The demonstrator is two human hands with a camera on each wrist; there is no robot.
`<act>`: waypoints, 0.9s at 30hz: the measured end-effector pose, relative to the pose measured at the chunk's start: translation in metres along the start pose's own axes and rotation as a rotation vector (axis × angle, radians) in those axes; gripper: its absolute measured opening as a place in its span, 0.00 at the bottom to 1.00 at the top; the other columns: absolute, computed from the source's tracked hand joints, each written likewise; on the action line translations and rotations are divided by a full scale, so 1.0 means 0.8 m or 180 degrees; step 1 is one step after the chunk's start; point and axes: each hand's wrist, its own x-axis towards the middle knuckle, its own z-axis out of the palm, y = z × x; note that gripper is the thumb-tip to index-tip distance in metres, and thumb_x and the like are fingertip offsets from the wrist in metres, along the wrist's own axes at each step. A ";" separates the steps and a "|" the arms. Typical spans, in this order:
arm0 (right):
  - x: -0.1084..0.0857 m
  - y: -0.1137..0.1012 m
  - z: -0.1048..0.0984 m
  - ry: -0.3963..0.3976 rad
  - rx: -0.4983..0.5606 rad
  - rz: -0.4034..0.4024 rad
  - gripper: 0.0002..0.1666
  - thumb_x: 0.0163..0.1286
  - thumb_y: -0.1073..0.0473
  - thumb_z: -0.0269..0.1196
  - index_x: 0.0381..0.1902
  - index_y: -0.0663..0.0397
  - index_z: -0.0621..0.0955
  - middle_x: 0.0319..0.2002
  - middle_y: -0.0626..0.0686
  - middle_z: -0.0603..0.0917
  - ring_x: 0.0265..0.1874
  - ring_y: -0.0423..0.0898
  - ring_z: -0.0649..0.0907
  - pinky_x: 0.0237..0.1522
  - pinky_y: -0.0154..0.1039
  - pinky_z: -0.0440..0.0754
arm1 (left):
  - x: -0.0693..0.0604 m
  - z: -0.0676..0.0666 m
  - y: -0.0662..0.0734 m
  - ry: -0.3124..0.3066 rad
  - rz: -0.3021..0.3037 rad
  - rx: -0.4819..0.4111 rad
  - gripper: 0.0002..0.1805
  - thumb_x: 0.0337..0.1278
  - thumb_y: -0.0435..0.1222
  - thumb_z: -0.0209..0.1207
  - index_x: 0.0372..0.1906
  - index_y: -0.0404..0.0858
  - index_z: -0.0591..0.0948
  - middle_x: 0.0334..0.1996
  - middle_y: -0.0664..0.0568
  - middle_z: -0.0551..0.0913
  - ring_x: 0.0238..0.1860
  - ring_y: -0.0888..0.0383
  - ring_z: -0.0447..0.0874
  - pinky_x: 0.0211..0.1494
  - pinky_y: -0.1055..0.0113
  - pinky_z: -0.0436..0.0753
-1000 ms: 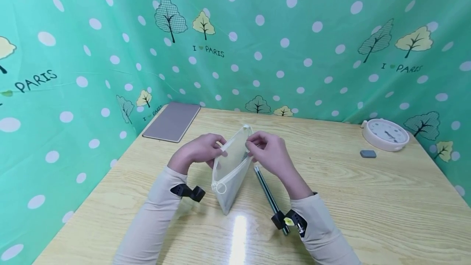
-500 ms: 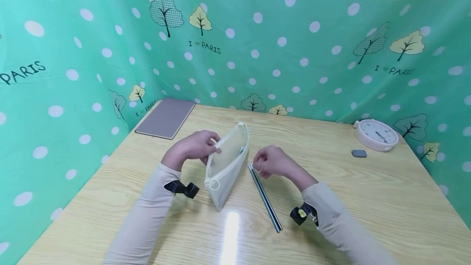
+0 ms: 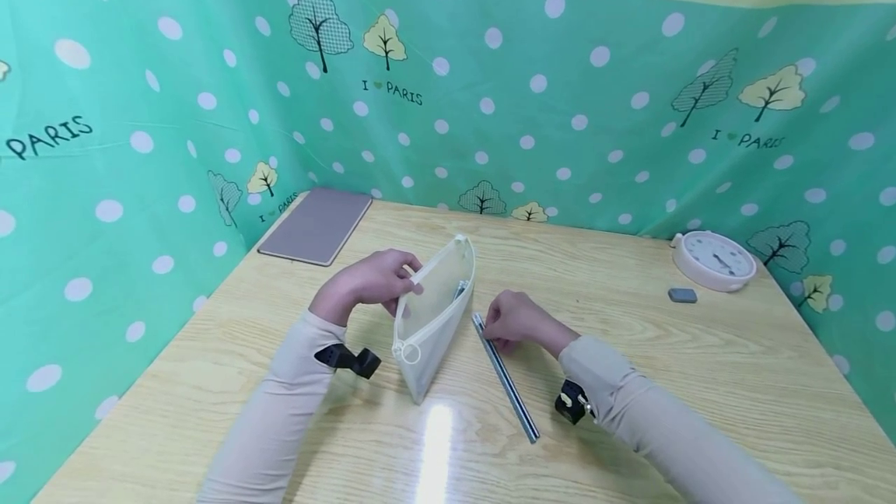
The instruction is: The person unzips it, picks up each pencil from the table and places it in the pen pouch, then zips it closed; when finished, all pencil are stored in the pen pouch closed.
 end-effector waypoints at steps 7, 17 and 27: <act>0.001 -0.001 0.004 0.0238 -0.0125 -0.0021 0.07 0.62 0.68 0.71 0.27 0.60 0.82 0.20 0.52 0.84 0.15 0.41 0.84 0.22 0.35 0.88 | 0.002 0.000 0.001 -0.0007 -0.0008 0.0014 0.17 0.70 0.26 0.57 0.61 0.27 0.76 0.46 0.37 0.86 0.26 0.51 0.88 0.36 0.59 0.92; -0.017 -0.002 -0.027 0.0568 0.1102 -0.0099 0.14 0.71 0.69 0.61 0.49 0.77 0.79 0.33 0.59 0.85 0.25 0.43 0.85 0.32 0.40 0.91 | 0.004 0.000 -0.003 -0.0010 -0.0007 0.0086 0.18 0.70 0.27 0.58 0.62 0.27 0.76 0.48 0.37 0.86 0.26 0.52 0.88 0.37 0.58 0.92; -0.074 -0.033 -0.073 0.1452 0.3059 -0.0950 0.04 0.79 0.66 0.56 0.44 0.59 0.79 0.38 0.49 0.81 0.33 0.40 0.85 0.40 0.33 0.90 | 0.002 -0.003 -0.001 -0.0017 0.0015 0.0116 0.18 0.70 0.27 0.58 0.61 0.27 0.76 0.48 0.37 0.86 0.26 0.53 0.87 0.37 0.58 0.92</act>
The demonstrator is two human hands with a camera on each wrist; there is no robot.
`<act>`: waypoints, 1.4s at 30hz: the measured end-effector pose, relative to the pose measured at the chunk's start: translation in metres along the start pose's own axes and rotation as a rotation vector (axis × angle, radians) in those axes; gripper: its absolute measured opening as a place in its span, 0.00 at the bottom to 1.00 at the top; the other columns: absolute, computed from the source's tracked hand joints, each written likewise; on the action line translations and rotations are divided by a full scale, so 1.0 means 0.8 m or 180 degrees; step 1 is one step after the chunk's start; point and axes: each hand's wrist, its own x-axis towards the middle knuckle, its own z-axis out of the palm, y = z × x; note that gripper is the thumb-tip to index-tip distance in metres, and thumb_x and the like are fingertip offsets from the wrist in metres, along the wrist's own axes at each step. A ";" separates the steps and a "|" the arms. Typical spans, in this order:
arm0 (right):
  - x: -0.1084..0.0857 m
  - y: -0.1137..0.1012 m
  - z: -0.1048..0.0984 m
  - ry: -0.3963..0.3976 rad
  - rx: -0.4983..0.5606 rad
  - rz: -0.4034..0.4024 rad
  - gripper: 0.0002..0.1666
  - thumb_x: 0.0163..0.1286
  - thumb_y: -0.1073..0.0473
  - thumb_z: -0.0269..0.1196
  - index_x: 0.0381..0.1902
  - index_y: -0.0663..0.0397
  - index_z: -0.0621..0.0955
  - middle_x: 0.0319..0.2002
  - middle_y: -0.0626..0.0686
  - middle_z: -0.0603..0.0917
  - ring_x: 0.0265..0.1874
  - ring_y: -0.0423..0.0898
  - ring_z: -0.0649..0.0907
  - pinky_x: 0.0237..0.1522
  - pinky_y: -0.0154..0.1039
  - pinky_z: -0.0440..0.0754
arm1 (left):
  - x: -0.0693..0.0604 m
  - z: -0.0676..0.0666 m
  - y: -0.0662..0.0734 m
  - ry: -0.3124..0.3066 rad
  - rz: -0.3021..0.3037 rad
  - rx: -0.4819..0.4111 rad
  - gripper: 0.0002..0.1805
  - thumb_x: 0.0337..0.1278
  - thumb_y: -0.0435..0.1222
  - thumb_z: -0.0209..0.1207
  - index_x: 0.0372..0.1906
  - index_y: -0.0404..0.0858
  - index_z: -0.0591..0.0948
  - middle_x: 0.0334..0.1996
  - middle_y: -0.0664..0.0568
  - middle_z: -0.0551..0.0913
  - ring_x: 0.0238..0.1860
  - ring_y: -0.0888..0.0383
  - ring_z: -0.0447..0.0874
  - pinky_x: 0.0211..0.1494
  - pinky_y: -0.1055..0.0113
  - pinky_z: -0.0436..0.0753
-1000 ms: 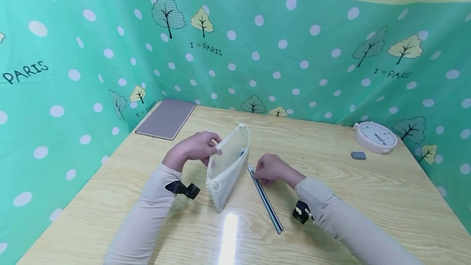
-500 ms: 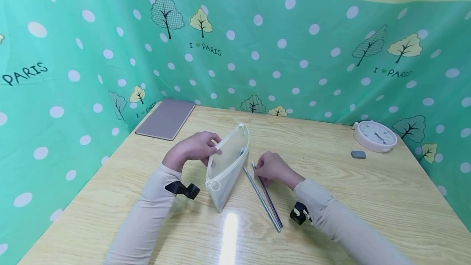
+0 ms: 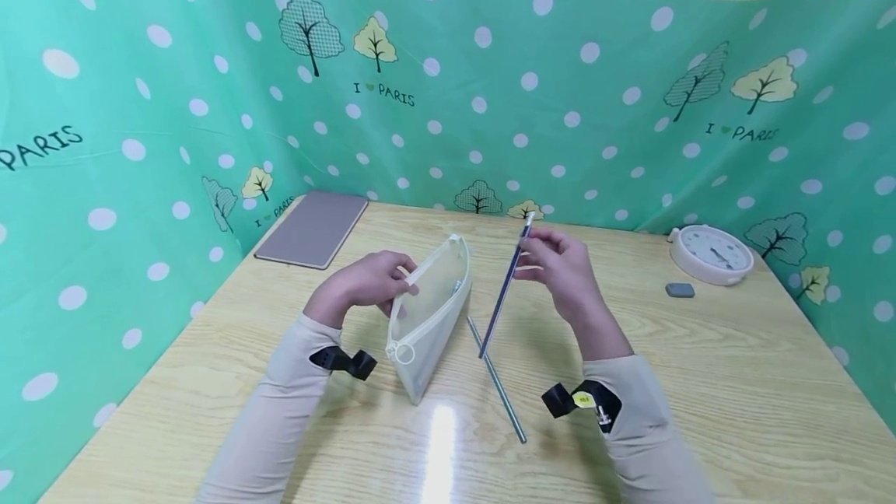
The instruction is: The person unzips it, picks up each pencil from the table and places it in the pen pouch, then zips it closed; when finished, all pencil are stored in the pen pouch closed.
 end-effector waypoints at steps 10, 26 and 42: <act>-0.010 -0.009 -0.002 0.0501 0.1262 -0.0238 0.05 0.79 0.65 0.57 0.39 0.57 0.78 0.33 0.49 0.83 0.31 0.40 0.86 0.39 0.30 0.89 | 0.000 0.002 -0.001 -0.0018 -0.0001 0.0026 0.17 0.70 0.27 0.58 0.61 0.27 0.76 0.47 0.37 0.87 0.26 0.53 0.87 0.38 0.57 0.92; -0.008 -0.011 0.003 0.1067 0.1769 -0.0538 0.04 0.77 0.71 0.57 0.40 0.62 0.78 0.33 0.53 0.81 0.26 0.43 0.87 0.33 0.31 0.89 | -0.001 0.002 0.001 -0.0017 0.0015 0.0034 0.18 0.71 0.28 0.57 0.62 0.27 0.75 0.48 0.37 0.86 0.26 0.52 0.87 0.39 0.56 0.92; -0.010 0.020 0.047 0.0659 0.0725 -0.0469 0.05 0.78 0.72 0.54 0.47 0.61 0.74 0.35 0.46 0.89 0.36 0.39 0.89 0.47 0.34 0.89 | 0.001 0.002 0.000 -0.0038 0.0008 -0.0024 0.17 0.71 0.27 0.57 0.61 0.28 0.76 0.48 0.37 0.87 0.29 0.51 0.89 0.38 0.56 0.92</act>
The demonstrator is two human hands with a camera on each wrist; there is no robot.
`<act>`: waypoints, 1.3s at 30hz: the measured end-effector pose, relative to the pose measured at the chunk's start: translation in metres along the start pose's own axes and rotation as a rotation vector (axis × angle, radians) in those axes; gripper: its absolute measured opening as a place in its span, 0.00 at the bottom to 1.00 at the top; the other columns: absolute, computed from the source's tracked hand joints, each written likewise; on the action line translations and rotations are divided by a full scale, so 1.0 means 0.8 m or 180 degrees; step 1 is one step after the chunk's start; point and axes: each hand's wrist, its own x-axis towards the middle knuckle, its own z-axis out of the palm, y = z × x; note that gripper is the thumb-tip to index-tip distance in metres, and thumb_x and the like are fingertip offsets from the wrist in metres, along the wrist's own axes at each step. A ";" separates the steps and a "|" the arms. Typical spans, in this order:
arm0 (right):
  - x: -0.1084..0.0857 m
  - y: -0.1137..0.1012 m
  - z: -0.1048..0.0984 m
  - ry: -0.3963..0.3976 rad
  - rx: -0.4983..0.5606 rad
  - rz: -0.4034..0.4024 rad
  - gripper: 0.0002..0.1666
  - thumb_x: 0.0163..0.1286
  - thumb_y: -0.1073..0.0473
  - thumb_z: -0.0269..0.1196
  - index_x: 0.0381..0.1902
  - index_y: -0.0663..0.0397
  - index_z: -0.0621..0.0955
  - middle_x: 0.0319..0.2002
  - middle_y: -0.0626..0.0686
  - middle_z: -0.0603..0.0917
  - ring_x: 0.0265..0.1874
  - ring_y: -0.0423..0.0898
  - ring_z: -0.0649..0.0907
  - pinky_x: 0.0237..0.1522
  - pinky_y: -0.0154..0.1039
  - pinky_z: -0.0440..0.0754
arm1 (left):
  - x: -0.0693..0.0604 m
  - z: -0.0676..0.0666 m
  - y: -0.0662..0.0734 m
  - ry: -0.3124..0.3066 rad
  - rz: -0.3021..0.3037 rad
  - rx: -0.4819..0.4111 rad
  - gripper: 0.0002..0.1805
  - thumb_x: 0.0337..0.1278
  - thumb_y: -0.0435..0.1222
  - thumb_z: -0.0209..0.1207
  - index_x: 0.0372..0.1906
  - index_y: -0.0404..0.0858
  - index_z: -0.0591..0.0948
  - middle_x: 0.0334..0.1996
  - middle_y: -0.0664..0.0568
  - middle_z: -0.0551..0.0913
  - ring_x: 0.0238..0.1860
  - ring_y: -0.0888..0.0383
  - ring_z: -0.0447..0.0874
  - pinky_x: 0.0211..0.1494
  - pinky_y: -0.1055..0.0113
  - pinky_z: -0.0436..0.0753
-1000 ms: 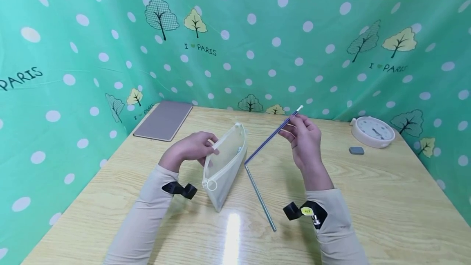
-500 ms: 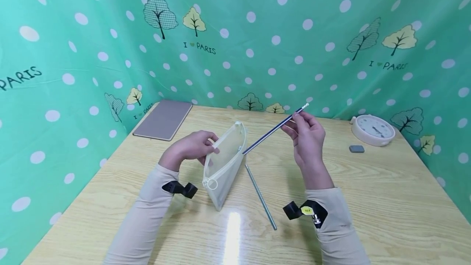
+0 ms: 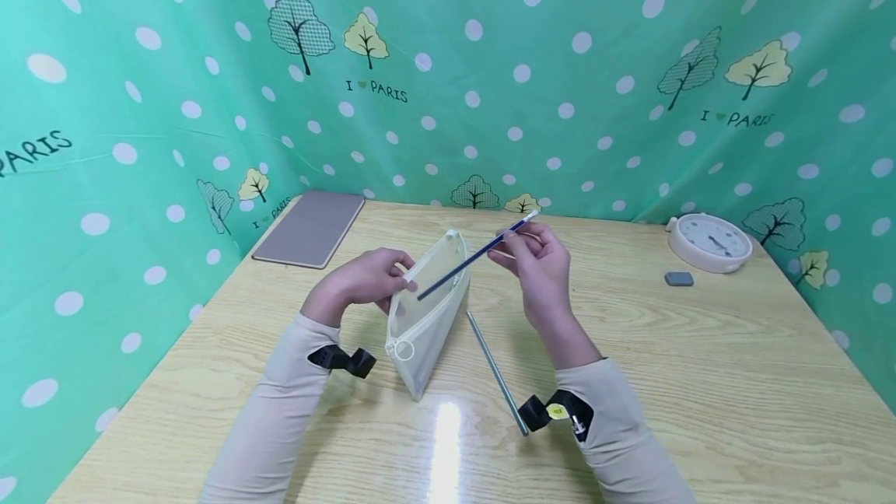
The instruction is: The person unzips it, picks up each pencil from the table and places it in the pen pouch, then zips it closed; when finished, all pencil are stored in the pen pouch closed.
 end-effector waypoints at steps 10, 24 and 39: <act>-0.011 0.015 0.013 -0.0281 -0.0398 0.0131 0.03 0.78 0.72 0.54 0.47 0.67 0.73 0.35 0.45 0.88 0.37 0.39 0.89 0.48 0.37 0.89 | -0.001 0.001 0.000 -0.0002 0.0016 0.0036 0.17 0.71 0.27 0.57 0.60 0.28 0.76 0.47 0.37 0.87 0.27 0.51 0.88 0.38 0.56 0.92; -0.019 0.031 0.023 -0.0609 -0.0581 0.0365 0.08 0.77 0.74 0.53 0.52 0.73 0.71 0.36 0.49 0.84 0.35 0.40 0.89 0.46 0.37 0.90 | -0.001 0.001 0.000 0.0001 0.0002 0.0031 0.17 0.72 0.28 0.57 0.61 0.28 0.76 0.46 0.37 0.87 0.27 0.51 0.88 0.40 0.54 0.92; -0.020 0.036 0.026 -0.0702 -0.0860 0.0392 0.10 0.75 0.74 0.56 0.51 0.78 0.72 0.34 0.51 0.82 0.30 0.40 0.88 0.43 0.37 0.91 | 0.000 0.001 0.001 0.0011 -0.0004 0.0009 0.17 0.71 0.27 0.57 0.60 0.28 0.76 0.44 0.38 0.87 0.27 0.50 0.89 0.40 0.54 0.92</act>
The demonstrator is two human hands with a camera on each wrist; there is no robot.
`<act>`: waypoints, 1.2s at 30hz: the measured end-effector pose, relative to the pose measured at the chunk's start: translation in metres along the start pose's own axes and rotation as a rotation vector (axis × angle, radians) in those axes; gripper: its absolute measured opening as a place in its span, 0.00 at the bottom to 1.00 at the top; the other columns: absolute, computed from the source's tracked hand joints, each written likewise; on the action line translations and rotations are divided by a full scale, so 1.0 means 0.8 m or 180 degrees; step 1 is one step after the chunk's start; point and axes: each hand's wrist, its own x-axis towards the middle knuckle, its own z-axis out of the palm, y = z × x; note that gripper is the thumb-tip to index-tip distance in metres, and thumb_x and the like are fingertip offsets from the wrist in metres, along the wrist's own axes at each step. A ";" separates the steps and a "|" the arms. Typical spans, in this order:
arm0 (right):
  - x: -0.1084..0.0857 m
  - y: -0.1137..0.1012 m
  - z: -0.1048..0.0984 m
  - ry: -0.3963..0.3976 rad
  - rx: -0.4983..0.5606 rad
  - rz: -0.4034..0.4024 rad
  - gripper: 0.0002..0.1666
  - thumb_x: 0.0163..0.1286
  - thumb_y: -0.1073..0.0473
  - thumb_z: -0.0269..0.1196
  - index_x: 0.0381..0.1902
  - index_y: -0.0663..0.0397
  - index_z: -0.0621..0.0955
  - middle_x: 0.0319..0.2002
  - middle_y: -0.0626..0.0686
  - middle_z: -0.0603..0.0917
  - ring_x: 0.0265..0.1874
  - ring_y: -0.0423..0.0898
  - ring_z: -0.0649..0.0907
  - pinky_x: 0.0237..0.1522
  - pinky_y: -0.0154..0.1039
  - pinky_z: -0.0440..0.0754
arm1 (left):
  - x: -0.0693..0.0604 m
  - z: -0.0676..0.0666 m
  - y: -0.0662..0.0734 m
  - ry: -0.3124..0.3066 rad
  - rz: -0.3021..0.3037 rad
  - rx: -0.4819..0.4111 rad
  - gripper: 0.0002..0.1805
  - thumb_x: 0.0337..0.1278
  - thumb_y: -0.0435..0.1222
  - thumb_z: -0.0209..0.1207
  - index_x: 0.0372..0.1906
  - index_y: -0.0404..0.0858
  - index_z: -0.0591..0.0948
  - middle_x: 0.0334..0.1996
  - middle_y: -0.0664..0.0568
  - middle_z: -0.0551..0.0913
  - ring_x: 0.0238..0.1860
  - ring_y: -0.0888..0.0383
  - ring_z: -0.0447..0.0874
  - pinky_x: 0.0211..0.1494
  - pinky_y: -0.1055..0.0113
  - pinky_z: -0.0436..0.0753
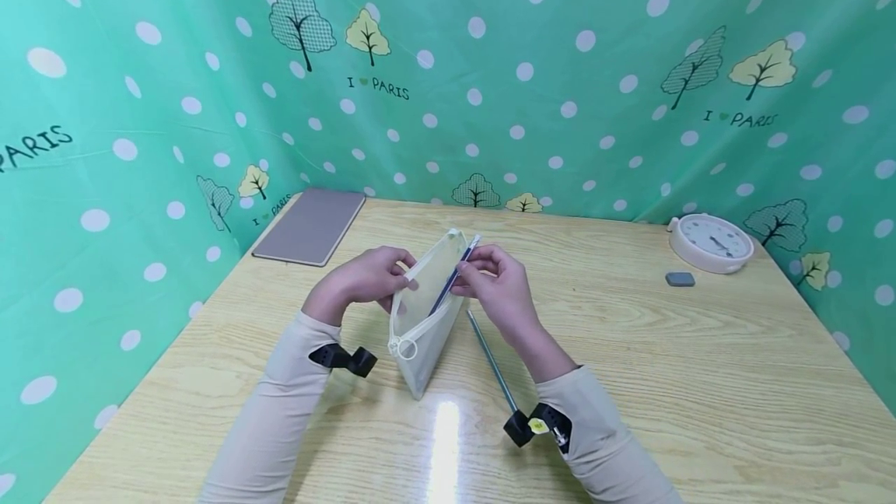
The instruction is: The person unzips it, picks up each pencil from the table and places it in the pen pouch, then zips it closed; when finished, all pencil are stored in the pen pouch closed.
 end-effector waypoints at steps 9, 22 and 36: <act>-0.001 0.001 0.003 -0.0022 -0.0280 -0.0059 0.14 0.74 0.75 0.57 0.54 0.79 0.74 0.37 0.56 0.83 0.31 0.38 0.87 0.43 0.35 0.91 | 0.001 -0.001 -0.001 0.0005 0.0005 -0.0023 0.16 0.71 0.27 0.57 0.60 0.28 0.76 0.44 0.38 0.87 0.26 0.51 0.88 0.38 0.55 0.92; 0.000 -0.019 -0.022 -0.0041 -0.0785 -0.0302 0.16 0.77 0.71 0.56 0.58 0.77 0.76 0.44 0.67 0.83 0.34 0.37 0.87 0.43 0.35 0.90 | -0.001 -0.002 0.000 0.0006 -0.0025 0.0000 0.17 0.71 0.27 0.58 0.62 0.28 0.76 0.47 0.37 0.86 0.26 0.52 0.88 0.42 0.53 0.92; 0.013 0.037 -0.038 -0.1014 -0.3178 -0.0353 0.06 0.69 0.65 0.65 0.37 0.66 0.84 0.22 0.51 0.85 0.15 0.38 0.80 0.19 0.32 0.80 | 0.000 0.000 -0.002 0.0051 -0.0030 -0.0023 0.17 0.71 0.27 0.58 0.61 0.28 0.76 0.47 0.37 0.86 0.27 0.51 0.88 0.40 0.55 0.92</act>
